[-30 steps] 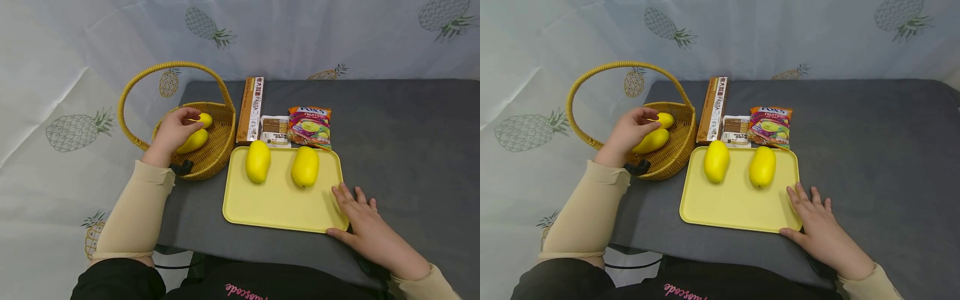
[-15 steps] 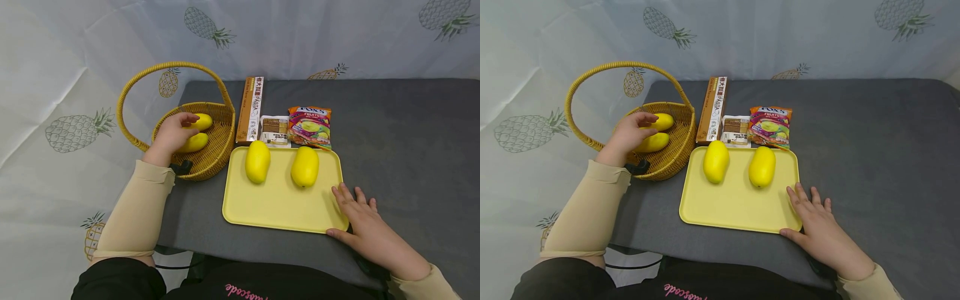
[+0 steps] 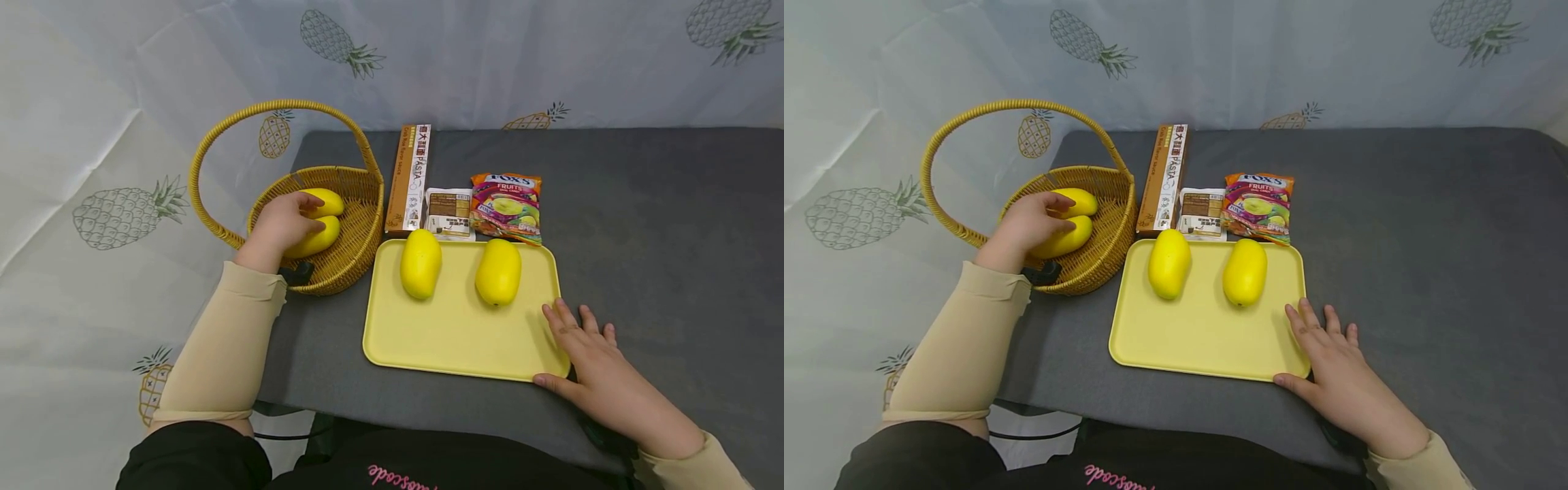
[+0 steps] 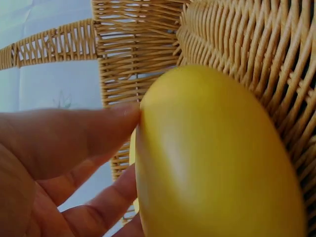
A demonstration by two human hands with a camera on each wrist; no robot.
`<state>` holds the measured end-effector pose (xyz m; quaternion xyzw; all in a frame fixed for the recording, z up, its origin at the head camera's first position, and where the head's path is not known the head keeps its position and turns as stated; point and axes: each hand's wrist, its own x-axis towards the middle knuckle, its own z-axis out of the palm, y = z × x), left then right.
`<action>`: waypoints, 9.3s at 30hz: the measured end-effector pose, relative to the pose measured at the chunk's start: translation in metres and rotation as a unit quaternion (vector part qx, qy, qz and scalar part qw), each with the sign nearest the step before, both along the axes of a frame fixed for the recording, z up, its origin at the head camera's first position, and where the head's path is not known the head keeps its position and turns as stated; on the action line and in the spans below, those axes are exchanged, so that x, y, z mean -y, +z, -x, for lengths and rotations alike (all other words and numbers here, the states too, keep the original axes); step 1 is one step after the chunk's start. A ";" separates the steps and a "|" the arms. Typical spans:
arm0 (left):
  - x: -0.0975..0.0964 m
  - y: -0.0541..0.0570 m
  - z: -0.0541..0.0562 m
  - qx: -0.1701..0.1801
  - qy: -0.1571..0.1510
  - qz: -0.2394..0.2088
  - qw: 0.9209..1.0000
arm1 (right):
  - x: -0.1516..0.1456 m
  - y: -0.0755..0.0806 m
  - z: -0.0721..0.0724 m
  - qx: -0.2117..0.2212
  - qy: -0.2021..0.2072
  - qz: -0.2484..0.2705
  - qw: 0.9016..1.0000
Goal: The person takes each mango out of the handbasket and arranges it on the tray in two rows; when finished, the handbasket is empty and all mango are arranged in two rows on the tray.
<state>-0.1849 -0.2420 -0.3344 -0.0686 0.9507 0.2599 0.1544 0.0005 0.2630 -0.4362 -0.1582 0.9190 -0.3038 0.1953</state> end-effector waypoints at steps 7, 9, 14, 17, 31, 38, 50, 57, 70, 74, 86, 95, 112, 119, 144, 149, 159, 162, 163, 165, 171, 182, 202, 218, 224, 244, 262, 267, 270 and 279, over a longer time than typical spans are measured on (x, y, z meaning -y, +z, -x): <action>0.000 -0.001 0.001 0.035 -0.008 0.013 0.999 | -0.002 -0.002 0.000 -0.006 0.001 0.003 1.000; 0.000 -0.001 0.001 0.044 -0.012 0.013 0.999 | -0.002 -0.003 0.000 -0.007 0.002 0.006 1.000; 0.000 -0.003 0.002 0.048 -0.019 0.015 0.999 | -0.002 -0.004 0.001 -0.007 0.003 0.008 1.000; 0.000 -0.003 0.002 0.042 -0.021 0.021 0.999 | -0.002 -0.003 0.000 -0.005 0.002 0.006 1.000; -0.004 -0.003 -0.002 -0.042 0.001 0.016 0.999 | -0.001 0.000 0.000 -0.003 0.002 0.005 1.000; -0.012 0.006 -0.008 -0.130 0.011 -0.020 0.991 | -0.001 -0.001 0.000 -0.004 0.001 0.004 1.000; -0.033 0.029 -0.027 -0.246 0.047 -0.117 0.961 | -0.001 -0.003 0.001 -0.003 -0.001 0.004 1.000; -0.048 0.034 -0.045 -0.303 0.049 -0.176 0.935 | -0.001 -0.003 0.001 -0.001 0.000 0.005 1.000; -0.093 0.012 -0.086 -0.401 0.049 -0.315 0.859 | -0.002 -0.004 0.002 0.003 0.003 -0.002 1.000; -0.105 0.005 -0.093 -0.388 0.058 -0.350 0.851 | -0.001 -0.004 0.002 0.003 0.003 -0.002 1.000; -0.137 -0.021 -0.108 -0.319 0.076 -0.377 0.866 | 0.000 -0.002 0.002 -0.002 0.006 -0.005 1.000; -0.150 -0.028 -0.115 -0.296 0.063 -0.381 0.874 | 0.001 -0.002 0.002 -0.009 0.007 -0.007 1.000; -0.180 -0.047 -0.133 -0.236 0.001 -0.329 0.914 | 0.002 -0.002 0.003 -0.002 0.004 -0.004 1.000; -0.185 -0.053 -0.140 -0.213 -0.011 -0.318 0.924 | 0.001 -0.003 0.003 -0.003 0.005 -0.004 1.000; -0.196 -0.069 -0.146 -0.170 -0.036 -0.252 0.952 | 0.000 -0.004 0.004 -0.001 0.008 -0.015 1.000; -0.196 -0.071 -0.146 -0.156 -0.031 -0.243 0.957 | 0.000 -0.006 0.004 0.004 0.009 -0.013 1.000; -0.197 -0.073 -0.145 -0.135 -0.030 -0.221 0.965 | -0.001 -0.005 0.005 -0.002 0.007 -0.012 1.000; -0.197 -0.073 -0.145 -0.127 -0.030 -0.215 0.968 | -0.001 -0.005 0.005 0.000 0.007 -0.011 1.000; -0.197 -0.074 -0.145 -0.125 -0.030 -0.213 0.969 | -0.001 -0.005 0.005 0.001 0.007 -0.010 1.000; -0.197 -0.073 -0.145 -0.121 -0.029 -0.209 0.970 | -0.001 -0.006 0.005 0.003 0.008 -0.008 1.000; -0.195 -0.075 -0.145 -0.119 -0.033 -0.191 0.974 | -0.001 -0.007 0.005 0.003 0.010 -0.008 1.000; -0.194 -0.076 -0.143 -0.135 -0.051 -0.180 0.973 | -0.001 -0.005 0.005 0.005 0.012 -0.012 1.000; -0.190 -0.074 -0.144 -0.146 -0.066 -0.148 0.976 | -0.002 -0.006 0.005 0.006 0.010 -0.017 1.000; -0.177 -0.060 -0.143 -0.191 -0.053 -0.145 0.969 | -0.002 -0.006 0.006 0.006 0.012 -0.013 1.000; -0.172 -0.054 -0.142 -0.203 -0.045 -0.149 0.967 | -0.002 -0.004 0.006 0.001 0.011 -0.010 1.000; -0.131 -0.013 -0.113 -0.283 -0.002 -0.163 0.945 | -0.003 -0.004 0.007 0.004 0.013 -0.015 1.000; -0.071 0.046 -0.058 -0.196 0.049 -0.170 0.965 | -0.002 -0.006 0.005 0.006 0.012 -0.007 1.000; -0.057 0.050 -0.041 -0.164 0.035 -0.181 0.969 | -0.002 -0.006 0.003 0.004 0.011 -0.004 1.000; -0.050 0.049 -0.033 -0.150 0.015 -0.159 0.976 | -0.002 -0.005 0.002 0.006 0.009 -0.002 1.000; -0.031 0.039 -0.006 -0.084 0.046 -0.117 0.989 | -0.002 -0.005 0.002 0.007 0.007 0.002 1.000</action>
